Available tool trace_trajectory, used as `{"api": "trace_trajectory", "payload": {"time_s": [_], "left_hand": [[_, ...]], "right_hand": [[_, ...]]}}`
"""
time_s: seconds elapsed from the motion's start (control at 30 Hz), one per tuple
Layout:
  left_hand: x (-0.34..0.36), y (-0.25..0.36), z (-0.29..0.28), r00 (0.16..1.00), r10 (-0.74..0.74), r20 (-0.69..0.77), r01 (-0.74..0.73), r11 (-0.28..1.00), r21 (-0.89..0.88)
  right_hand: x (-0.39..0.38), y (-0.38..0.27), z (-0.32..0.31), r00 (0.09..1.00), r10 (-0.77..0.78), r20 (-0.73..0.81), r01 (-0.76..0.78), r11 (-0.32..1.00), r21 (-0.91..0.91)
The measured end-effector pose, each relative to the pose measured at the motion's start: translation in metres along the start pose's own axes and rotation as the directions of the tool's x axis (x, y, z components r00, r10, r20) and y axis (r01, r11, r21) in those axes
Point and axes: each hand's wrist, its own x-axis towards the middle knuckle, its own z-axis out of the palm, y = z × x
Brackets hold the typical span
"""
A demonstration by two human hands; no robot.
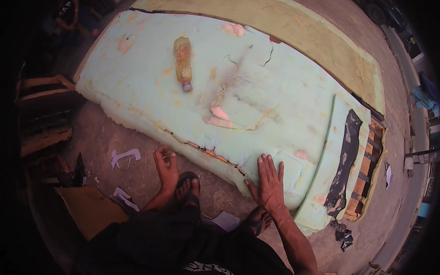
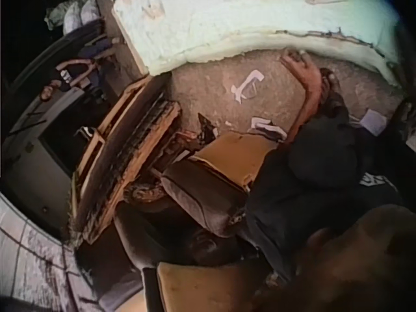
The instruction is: The person repairs a foam cushion by applying adhesive from a plastic bottle onto torn sections and foam padding layers, then pressing the pieces together by hand.
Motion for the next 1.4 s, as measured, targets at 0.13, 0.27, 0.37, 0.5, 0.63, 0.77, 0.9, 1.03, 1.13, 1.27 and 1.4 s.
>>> {"api": "trace_trajectory", "payload": {"time_s": [0.13, 0.27, 0.37, 0.5, 0.63, 0.77, 0.9, 1.03, 1.13, 1.27, 1.4], "left_hand": [[0.002, -0.04, 0.006, 0.789, -0.523, 0.323, 0.586, 0.481, -0.652], [0.009, -0.061, 0.007, 0.675, -0.264, 0.689, 0.738, 0.22, -0.638], [0.013, -0.067, 0.001, 0.669, 0.025, 0.743, 0.726, 0.191, -0.661], [0.018, -0.067, 0.001, 0.632, 0.033, 0.775, 0.754, 0.207, -0.624], [0.02, -0.06, 0.013, 0.671, -0.014, 0.741, 0.72, 0.25, -0.648], [0.017, -0.048, 0.023, 0.727, -0.119, 0.677, 0.68, 0.262, -0.685], [0.013, -0.035, 0.027, 0.783, -0.166, 0.599, 0.617, 0.325, -0.717], [0.01, -0.026, 0.032, 0.799, -0.222, 0.558, 0.599, 0.362, -0.714], [0.01, -0.025, 0.034, 0.811, -0.209, 0.547, 0.584, 0.361, -0.727], [0.011, -0.031, 0.028, 0.787, -0.287, 0.545, 0.616, 0.412, -0.671], [0.013, -0.037, 0.026, 0.856, -0.451, 0.252, 0.497, 0.584, -0.642]], "right_hand": [[0.015, -0.015, 0.013, 0.993, -0.113, -0.029, 0.115, 0.992, 0.047], [0.031, -0.03, 0.019, 0.996, -0.082, 0.027, 0.081, 0.996, 0.04], [0.039, -0.038, 0.02, 0.993, -0.108, 0.053, 0.107, 0.994, 0.02], [0.048, -0.047, 0.022, 0.983, -0.16, 0.088, 0.156, 0.987, 0.048], [0.057, -0.056, 0.026, 0.976, -0.183, 0.117, 0.182, 0.983, 0.017], [0.066, -0.062, 0.034, 0.967, -0.23, 0.111, 0.232, 0.973, -0.008], [0.073, -0.064, 0.044, 0.963, -0.233, 0.132, 0.238, 0.971, -0.023], [0.084, -0.07, 0.057, 0.95, -0.304, 0.069, 0.304, 0.953, 0.005], [0.104, -0.078, 0.07, 0.922, -0.386, -0.034, 0.387, 0.919, 0.072], [0.118, -0.086, 0.079, 0.94, -0.338, -0.053, 0.341, 0.915, 0.214], [0.117, -0.092, 0.079, 0.968, -0.242, -0.068, 0.252, 0.936, 0.245]]}}
